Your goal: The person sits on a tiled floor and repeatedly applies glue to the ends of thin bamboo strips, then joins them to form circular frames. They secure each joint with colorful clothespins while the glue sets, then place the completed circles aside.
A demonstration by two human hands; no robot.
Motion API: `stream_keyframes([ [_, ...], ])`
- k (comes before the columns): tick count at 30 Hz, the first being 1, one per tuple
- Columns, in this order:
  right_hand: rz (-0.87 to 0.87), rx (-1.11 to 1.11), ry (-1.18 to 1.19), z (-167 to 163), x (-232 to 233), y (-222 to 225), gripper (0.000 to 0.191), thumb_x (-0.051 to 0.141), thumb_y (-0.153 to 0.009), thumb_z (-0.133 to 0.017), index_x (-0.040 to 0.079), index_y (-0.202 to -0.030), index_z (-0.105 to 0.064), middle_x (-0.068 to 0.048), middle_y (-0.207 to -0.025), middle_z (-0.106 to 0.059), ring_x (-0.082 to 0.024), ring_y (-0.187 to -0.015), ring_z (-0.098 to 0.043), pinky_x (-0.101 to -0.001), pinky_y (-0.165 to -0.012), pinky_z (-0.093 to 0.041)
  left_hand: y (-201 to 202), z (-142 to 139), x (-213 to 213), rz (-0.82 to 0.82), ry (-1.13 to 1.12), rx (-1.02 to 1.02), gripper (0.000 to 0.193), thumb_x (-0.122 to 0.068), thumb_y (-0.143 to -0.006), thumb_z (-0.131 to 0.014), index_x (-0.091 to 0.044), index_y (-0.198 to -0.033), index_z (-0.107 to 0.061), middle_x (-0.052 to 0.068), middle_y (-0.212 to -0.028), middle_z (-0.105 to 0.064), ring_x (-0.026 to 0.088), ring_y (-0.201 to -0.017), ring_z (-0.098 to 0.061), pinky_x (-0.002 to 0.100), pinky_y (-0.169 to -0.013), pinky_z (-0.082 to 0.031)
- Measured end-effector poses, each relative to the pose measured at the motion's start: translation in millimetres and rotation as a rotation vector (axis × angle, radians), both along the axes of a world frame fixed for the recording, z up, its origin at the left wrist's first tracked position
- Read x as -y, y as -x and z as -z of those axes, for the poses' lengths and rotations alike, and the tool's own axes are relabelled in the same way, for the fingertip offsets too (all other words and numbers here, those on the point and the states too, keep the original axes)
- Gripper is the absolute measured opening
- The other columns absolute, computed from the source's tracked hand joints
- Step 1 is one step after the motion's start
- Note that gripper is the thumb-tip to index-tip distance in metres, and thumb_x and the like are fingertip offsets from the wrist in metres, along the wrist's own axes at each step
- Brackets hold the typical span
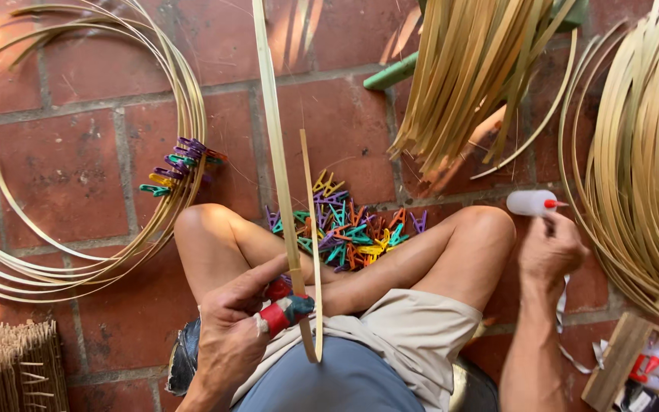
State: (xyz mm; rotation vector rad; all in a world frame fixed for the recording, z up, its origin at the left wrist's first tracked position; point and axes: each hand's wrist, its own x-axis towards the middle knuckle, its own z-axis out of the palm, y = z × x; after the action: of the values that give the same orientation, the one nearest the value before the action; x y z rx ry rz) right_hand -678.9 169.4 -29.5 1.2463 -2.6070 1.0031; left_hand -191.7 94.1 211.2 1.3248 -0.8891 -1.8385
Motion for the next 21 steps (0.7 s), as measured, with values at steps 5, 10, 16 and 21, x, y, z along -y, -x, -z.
stream_keyframes([
  [5,-0.387,-0.043,-0.667,25.3,60.7,-136.3,0.034,0.039,-0.089,-0.072,0.006,-0.096,-0.075,-0.018,-0.096,-0.076,-0.035,-0.09,-0.072,-0.0525,-0.082,-0.05,-1.6,8.9,-4.4,0.033,-0.013,-0.026,0.056,0.005,-0.08,-0.077,0.007,-0.134,-0.065,0.008,-0.095,-0.072,0.014,-0.087,-0.068,0.029,-0.079,-0.06],
  [10,-0.583,0.036,-0.916,87.6,117.4,-180.6,0.032,0.038,-0.088,-0.062,0.009,-0.086,-0.078,-0.018,-0.094,-0.077,-0.038,-0.091,-0.073,-0.0524,-0.078,-0.053,-20.2,0.3,-4.4,0.151,0.193,0.14,0.051,0.001,-0.081,-0.078,0.001,-0.131,-0.071,0.008,-0.094,-0.073,0.012,-0.085,-0.067,0.026,-0.078,-0.059],
  [16,-0.617,0.22,-0.786,25.4,140.3,-208.0,0.035,0.035,-0.089,-0.07,0.003,-0.102,-0.075,-0.021,-0.086,-0.073,-0.033,-0.079,-0.07,-0.0456,-0.073,-0.055,-46.5,-12.8,9.8,0.168,0.25,0.071,0.049,-0.003,-0.081,-0.079,-0.001,-0.129,-0.072,0.005,-0.093,-0.073,0.01,-0.083,-0.065,0.026,-0.077,-0.056],
  [21,-1.02,0.84,-0.432,-144.9,127.1,-228.5,0.033,0.017,-0.095,-0.064,0.005,-0.125,-0.071,-0.009,-0.095,-0.069,-0.019,-0.083,-0.067,-0.0311,-0.07,-0.055,-58.4,-15.3,5.5,0.194,0.284,0.068,0.048,-0.004,-0.081,-0.08,-0.002,-0.128,-0.072,0.004,-0.088,-0.07,0.01,-0.081,-0.063,0.025,-0.074,-0.053],
])
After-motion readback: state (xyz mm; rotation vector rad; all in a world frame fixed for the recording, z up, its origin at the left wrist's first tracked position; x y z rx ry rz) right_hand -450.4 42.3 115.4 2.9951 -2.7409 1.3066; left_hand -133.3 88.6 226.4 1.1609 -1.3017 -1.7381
